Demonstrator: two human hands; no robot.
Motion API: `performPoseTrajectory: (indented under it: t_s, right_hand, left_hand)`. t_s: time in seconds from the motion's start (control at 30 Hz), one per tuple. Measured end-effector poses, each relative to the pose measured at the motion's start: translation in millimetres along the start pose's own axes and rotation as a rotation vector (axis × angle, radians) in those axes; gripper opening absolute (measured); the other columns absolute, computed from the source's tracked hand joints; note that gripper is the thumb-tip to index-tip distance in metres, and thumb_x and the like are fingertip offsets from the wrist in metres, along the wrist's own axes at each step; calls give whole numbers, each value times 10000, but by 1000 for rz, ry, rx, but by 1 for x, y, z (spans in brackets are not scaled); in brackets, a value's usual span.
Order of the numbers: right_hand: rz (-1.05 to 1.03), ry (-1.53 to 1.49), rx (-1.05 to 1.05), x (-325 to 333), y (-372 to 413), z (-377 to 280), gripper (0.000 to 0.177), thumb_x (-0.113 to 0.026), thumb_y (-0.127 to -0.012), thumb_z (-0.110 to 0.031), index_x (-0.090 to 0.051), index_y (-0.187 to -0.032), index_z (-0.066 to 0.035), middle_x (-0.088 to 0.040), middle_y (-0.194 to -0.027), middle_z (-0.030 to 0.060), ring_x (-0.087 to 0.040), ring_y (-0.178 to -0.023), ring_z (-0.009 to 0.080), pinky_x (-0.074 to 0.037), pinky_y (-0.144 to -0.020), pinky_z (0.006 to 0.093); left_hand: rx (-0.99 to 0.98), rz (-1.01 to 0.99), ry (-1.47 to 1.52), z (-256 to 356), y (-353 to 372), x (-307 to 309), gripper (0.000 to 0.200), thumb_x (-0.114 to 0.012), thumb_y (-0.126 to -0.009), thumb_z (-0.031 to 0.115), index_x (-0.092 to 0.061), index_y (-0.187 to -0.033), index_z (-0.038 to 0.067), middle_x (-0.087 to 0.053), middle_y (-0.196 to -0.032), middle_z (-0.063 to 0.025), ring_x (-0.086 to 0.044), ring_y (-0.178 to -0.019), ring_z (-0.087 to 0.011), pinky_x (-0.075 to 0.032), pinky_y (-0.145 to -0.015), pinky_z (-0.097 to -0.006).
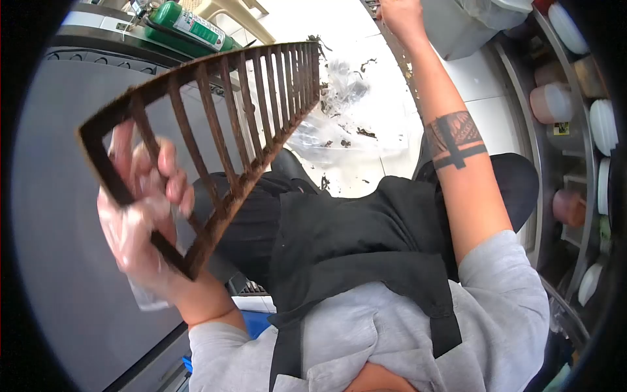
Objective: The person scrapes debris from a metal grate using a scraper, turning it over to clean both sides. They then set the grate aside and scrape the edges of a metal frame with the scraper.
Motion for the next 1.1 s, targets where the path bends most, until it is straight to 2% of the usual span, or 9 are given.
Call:
performPoseTrajectory:
  t_s: [0.1,0.17,0.23,0.37,0.5,0.57,0.63,0.8,1.1]
  right_hand:
    - [113,349,249,-34,1,42,297,-653,-978,-365,-700,-980,-72,-752,-900,127,-730,-797,342,-542,-668,413]
    - [-240,307,252,-65,58,67,219,-608,-979,-282,-714,-1098,-132,-747,-1055,157,-709,-970,404,-551,-810,467]
    - [-713,857,64,-74,95,129,283,-600,-924,-219,-732,-1168,-160,-710,-1206,179,-692,-1111,366,-557,-912,475]
    - [-760,922,-174,-52,81,179,355,-544,-904,-154,-728,-1207,-169,-715,-1197,182,-691,-1117,359,-550,-944,480]
    - [-325,444,22,-57,51,121,292,-565,-911,-194,-733,-1133,-105,-730,-1024,240,-698,-983,419,-554,-865,515]
    - [-317,323,-188,-59,83,114,301,-551,-904,-190,-739,-1094,-53,-730,-1027,254,-704,-996,416,-559,-873,509]
    - [-952,762,-6,-78,136,171,314,-557,-900,-210,-735,-1063,-8,-730,-1043,262,-709,-1021,408,-563,-890,491]
    - [-684,613,-507,-47,142,207,341,-576,-877,-241,-751,-1071,-22,-732,-1109,237,-710,-1051,388,-560,-915,468]
    - [-340,59,145,-70,88,72,404,-585,-957,-360,-708,-1263,-126,-730,-1133,190,-691,-1051,379,-541,-927,457]
  left_hand:
    - [-26,46,27,6,19,2,992,-620,-699,93,-251,-1617,20,-497,-1033,-122,-530,-765,-148,-515,-631,-271]
    - [24,97,-4,13,26,0,1041,-507,-616,55,-248,-1623,7,-482,-969,-114,-492,-753,-145,-476,-638,-265]
    - [42,194,-14,20,34,-2,1042,-521,-614,54,-257,-1622,27,-491,-942,-108,-511,-723,-147,-490,-603,-274]
    - [62,167,-20,23,38,9,1024,-545,-637,44,-253,-1618,30,-515,-961,-127,-562,-719,-164,-530,-596,-291]
    - [13,170,-60,35,28,-7,987,-544,-662,45,-261,-1607,12,-516,-1009,-143,-557,-730,-162,-522,-592,-281]
    - [-5,155,-17,37,24,-11,967,-533,-670,40,-277,-1602,11,-515,-1013,-144,-545,-743,-161,-521,-594,-282]
    - [-36,131,-29,44,21,-15,960,-533,-674,38,-287,-1602,14,-512,-1010,-146,-532,-748,-160,-517,-597,-283]
    - [-81,62,-44,63,24,-8,893,-534,-712,40,-298,-1570,-26,-474,-1099,-156,-505,-812,-170,-490,-645,-271]
    - [-127,-15,-10,104,29,-17,882,-548,-735,7,-245,-1560,-69,-443,-1157,-180,-471,-881,-193,-464,-686,-277]
Point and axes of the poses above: each hand's wrist, its own y-axis away from the middle knuckle, its own x-axis out of the back of the hand, z = x × y, the point moved 5 cm from there along -y, towards the middle knuckle
